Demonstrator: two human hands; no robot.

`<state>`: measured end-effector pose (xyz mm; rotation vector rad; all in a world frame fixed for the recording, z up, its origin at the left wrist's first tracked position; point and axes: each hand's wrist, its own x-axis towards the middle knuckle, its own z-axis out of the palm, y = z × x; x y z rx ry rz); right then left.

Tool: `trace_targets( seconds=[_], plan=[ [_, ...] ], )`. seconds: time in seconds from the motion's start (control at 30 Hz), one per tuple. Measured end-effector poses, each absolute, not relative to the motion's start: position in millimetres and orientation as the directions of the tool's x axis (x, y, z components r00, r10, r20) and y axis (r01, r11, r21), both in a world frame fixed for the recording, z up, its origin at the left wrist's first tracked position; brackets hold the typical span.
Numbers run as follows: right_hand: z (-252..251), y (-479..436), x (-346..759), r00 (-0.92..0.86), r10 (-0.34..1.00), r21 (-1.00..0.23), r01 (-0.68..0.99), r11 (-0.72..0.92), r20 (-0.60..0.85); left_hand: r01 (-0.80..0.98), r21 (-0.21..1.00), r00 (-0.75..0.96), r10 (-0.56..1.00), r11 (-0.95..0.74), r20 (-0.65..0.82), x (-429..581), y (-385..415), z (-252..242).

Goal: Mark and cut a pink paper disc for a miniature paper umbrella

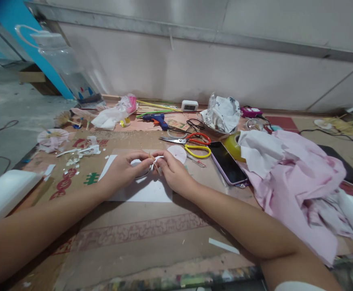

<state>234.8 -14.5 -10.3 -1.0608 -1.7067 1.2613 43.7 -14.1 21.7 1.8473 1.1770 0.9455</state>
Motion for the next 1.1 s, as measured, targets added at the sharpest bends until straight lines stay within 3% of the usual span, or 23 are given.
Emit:
trace_targets(
  seconds=[0.2, 0.37, 0.47, 0.6, 0.67, 0.77, 0.9, 0.97, 1.1],
  plan=[
    [-6, -15, 233, -0.464, 0.88, -0.958, 0.193, 0.212, 0.101, 0.371, 0.875, 0.341, 0.922, -0.31, 0.182, 41, -12, 13],
    [-2, -15, 232, -0.386, 0.919, -0.947, 0.257, 0.194, 0.083, 0.362, 0.898, 0.282, 0.948, -0.25, 0.15, 41, -8, 9],
    [0, -11, 232, -0.329, 0.943, -0.993, 0.078, 0.086, 0.056, 0.362, 0.899, 0.271, 0.951, -0.245, 0.15, 41, -8, 9],
    [6, -9, 233, -0.292, 0.949, -0.97, -0.24, 0.046, 0.118, 0.329, 0.879, 0.405, 0.893, -0.345, 0.199, 43, -11, 7],
    [10, -11, 232, -0.265, 0.954, -0.942, -0.333, 0.046, 0.14, 0.321, 0.83, 0.507, 0.823, -0.456, 0.256, 45, -13, 4],
    [16, -16, 229, -0.267, 0.956, -0.915, -0.403, 0.006, 0.124, 0.337, 0.664, 0.653, 0.674, -0.667, 0.345, 50, -16, 1],
    [17, -23, 226, -0.324, 0.943, -0.923, -0.381, -0.059, 0.074, 0.329, 0.522, 0.722, 0.566, -0.787, 0.398, 53, -19, 1],
    [15, -24, 225, -0.346, 0.936, -0.93, -0.363, -0.065, 0.07, 0.307, 0.553, 0.709, 0.574, -0.774, 0.41, 53, -19, 2],
    [11, -22, 225, -0.332, 0.937, -0.935, -0.354, -0.019, 0.107, 0.26, 0.728, 0.653, 0.671, -0.634, 0.352, 51, -19, 5]
  ],
)
